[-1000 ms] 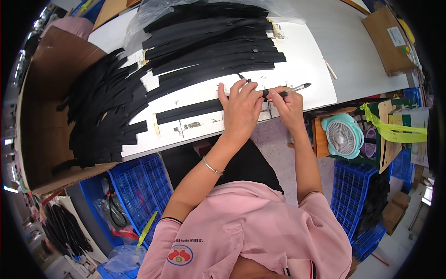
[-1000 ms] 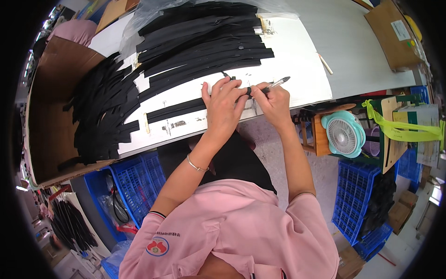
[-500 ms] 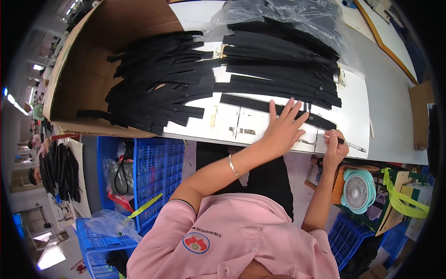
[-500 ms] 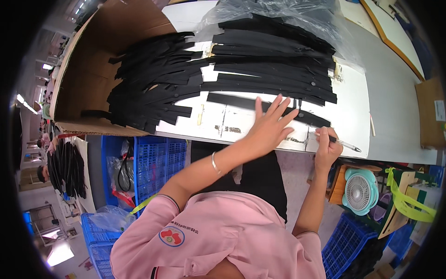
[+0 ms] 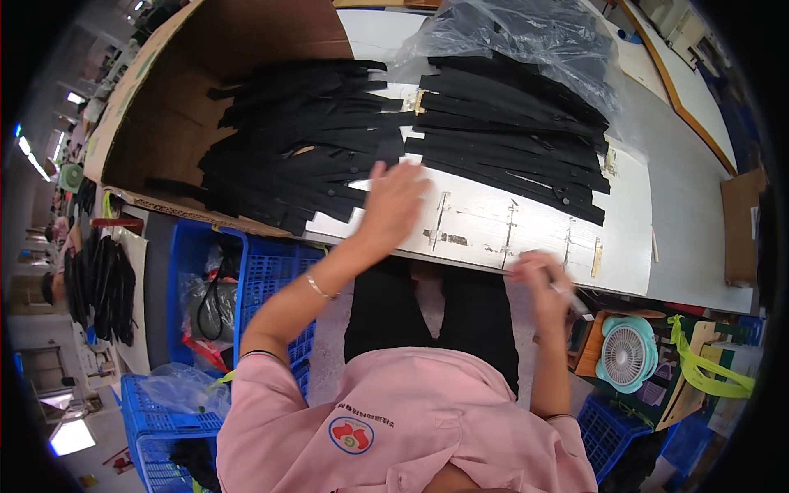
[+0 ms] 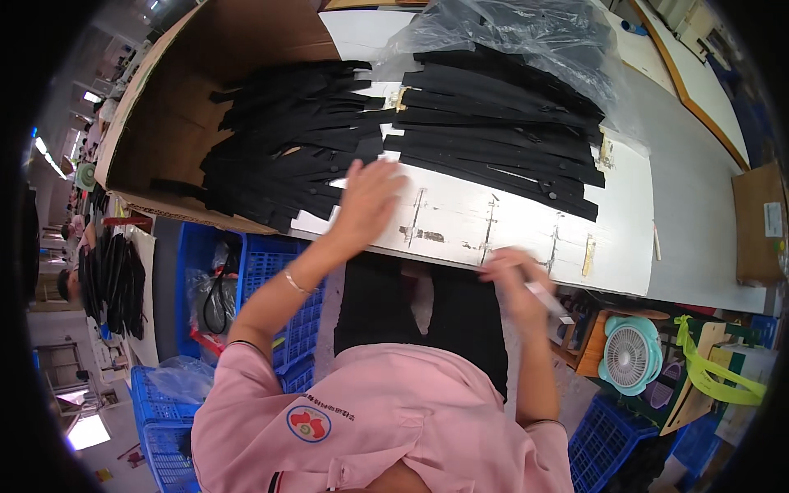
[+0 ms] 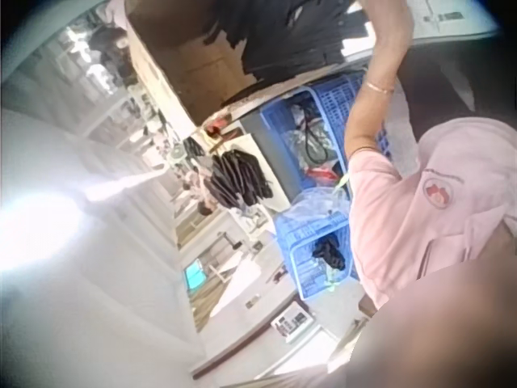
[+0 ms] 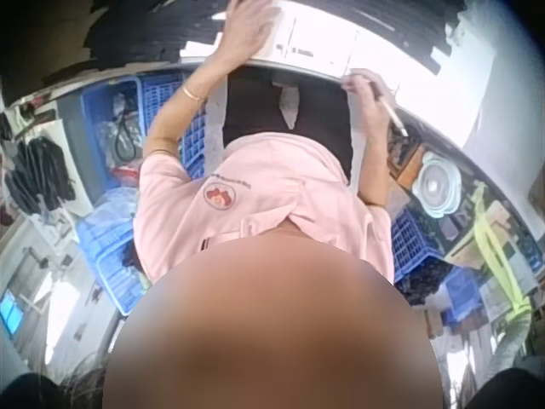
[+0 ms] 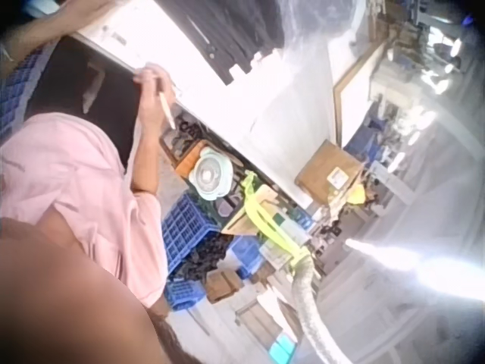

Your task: Marking black zippers using a white template and a pen.

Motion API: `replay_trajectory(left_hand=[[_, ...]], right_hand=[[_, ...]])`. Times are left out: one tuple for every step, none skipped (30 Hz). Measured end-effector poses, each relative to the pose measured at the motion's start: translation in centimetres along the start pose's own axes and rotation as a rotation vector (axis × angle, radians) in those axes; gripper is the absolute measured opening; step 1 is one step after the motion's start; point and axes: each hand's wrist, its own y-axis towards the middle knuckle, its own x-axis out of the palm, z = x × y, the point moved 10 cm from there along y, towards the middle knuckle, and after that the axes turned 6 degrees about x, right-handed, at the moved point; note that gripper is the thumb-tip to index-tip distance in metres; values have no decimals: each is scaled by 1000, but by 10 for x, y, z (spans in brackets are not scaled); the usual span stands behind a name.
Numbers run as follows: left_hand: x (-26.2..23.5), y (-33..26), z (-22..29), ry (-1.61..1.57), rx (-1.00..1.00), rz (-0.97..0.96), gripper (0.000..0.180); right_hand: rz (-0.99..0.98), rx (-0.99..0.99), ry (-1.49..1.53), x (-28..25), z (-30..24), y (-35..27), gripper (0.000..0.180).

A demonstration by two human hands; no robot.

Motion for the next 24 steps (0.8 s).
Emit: replay_trajectory(left_hand=[[-13, -9, -21, 19, -67, -4, 40], [-30, -16, -31, 44, -101, 16, 40], [-38, -21, -39, 74, -102, 4, 40], [-42, -24, -47, 109, -102, -11, 40], [-46, -25, -49, 112, -98, -7, 40], [-49, -25, -52, 128, -101, -10, 40], [-52, -27, -55, 150, -108, -14, 39], [-53, -26, -55, 154, -106, -10, 39], [-53, -28, -63, 106, -138, 56, 37], [-58, -28, -66, 77, -157, 124, 35], [-59, -27, -69, 79, -154, 128, 35], [-59, -28, -74, 56, -160, 113, 33], [-59, -28, -77, 30, -164, 98, 32], [-60, -29, -79, 25, -163, 99, 32], [-59, -30, -77, 41, -138, 92, 32], [-60, -29, -76, 56, -112, 88, 32], [-58, -30, -74, 63, -97, 79, 31], [-54, -31, -70, 52, -93, 80, 31], [-58, -30, -57, 90, -32, 111, 31], [-61, -28, -41, 128, 33, 139, 31], [-58, -25, -30, 118, 42, 131, 31], [-61, -20, -12, 95, 57, 162, 32], [-58, -15, 4, 73, 76, 187, 32], [-47, -12, 17, 59, 86, 180, 32]], right_hand=[[-289, 173, 91, 54, 9, -10, 17], [-535, 249, 46, 109, -6, -29, 19], [-804, 35, -83, 156, -26, -49, 22], [-1049, 196, -40, 201, -17, -81, 26], [-1328, 161, 13, 237, -32, -113, 28], [-1492, 56, 73, 266, -50, -142, 30], [-1658, -56, 139, 285, -65, -174, 32], [-1660, -61, 135, 297, -66, -187, 32], [-1702, -2, 283, 308, -72, -197, 32], [-1739, 32, 432, 308, -80, -205, 32], [-1740, 27, 427, 308, -78, -207, 32], [-1808, 52, 389, 307, -71, -215, 33], [-1873, 80, 349, 304, -67, -222, 34], [-1870, 83, 346, 302, -67, -220, 34], [-1854, 127, 336, 300, -65, -215, 34], [-1837, 170, 322, 299, -64, -210, 33], [-1829, 176, 317, 298, -63, -210, 33], [-1804, 172, 335, 296, -62, -208, 33], [-1779, 167, 359, 295, -61, -207, 33], [-1766, 169, 364, 294, -59, -209, 33], [-1692, 152, 340, 294, -56, -206, 33], [-1619, 142, 307, 294, -55, -203, 33], [-1602, 145, 311, 292, -56, -201, 33], [-1466, 67, 281, 287, -61, -187, 28]])
